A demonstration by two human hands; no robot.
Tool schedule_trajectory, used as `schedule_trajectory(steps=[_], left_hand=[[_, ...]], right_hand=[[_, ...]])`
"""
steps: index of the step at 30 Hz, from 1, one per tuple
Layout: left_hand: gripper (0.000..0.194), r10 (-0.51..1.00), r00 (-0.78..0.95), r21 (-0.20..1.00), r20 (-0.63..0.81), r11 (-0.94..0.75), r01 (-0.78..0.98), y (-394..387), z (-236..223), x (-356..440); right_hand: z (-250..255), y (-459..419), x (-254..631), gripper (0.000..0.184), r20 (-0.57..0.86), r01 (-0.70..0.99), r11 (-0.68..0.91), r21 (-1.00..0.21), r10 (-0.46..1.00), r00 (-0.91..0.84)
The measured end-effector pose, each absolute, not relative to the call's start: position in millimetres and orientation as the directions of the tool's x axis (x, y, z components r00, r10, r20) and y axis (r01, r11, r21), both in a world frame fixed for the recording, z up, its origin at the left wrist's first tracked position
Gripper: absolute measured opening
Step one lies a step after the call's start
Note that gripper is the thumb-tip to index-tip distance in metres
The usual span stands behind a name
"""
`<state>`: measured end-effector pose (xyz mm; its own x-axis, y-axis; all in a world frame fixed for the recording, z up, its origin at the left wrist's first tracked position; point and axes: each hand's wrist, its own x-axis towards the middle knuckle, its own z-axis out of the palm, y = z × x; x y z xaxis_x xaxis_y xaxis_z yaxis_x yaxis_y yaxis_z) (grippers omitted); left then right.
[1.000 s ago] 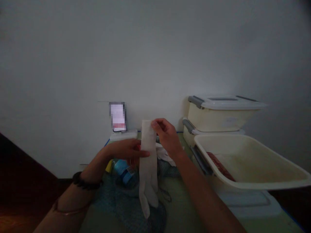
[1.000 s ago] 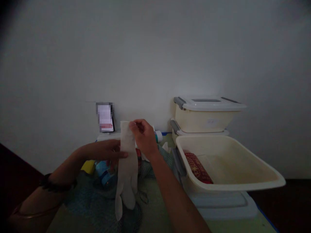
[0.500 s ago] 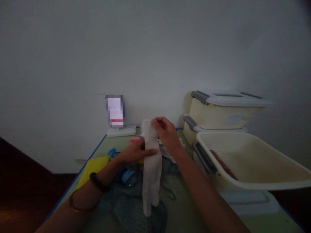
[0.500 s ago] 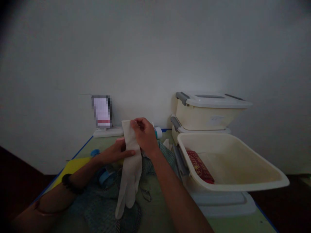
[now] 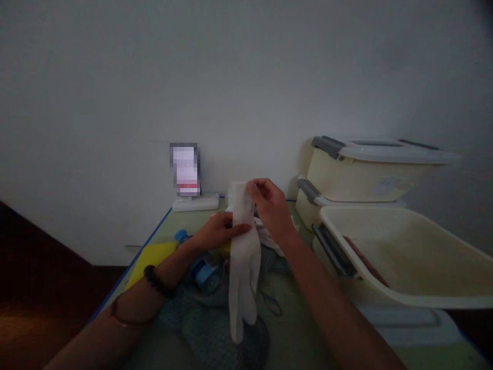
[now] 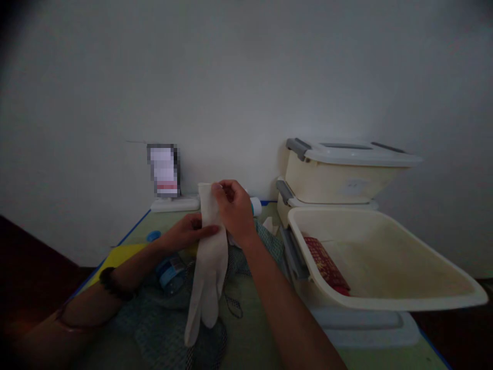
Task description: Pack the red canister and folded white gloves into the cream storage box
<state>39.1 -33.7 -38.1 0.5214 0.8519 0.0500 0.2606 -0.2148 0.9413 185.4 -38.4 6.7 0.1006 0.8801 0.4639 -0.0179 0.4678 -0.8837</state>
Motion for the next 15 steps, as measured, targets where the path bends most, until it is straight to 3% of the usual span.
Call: schedule_trajectory(steps=[9, 15], left_hand=[[0.038, 0.862, 0.5, 0.921, 0.083, -0.258, 0.291, -33.5, -38.0, 37.6], [0.032, 0.812, 0.555, 0.902, 0.179, -0.361, 0.238, -32.8, -40.0, 38.7]], right_hand=[[18.6, -52.4, 183.8, 0.016, 0.539, 0.08, 0.544, -0.835, 0.839, -0.072], [23.8, -73.3, 185.8, 0.016, 0.563, 0.169, 0.575, -0.8, 0.818, -0.116]])
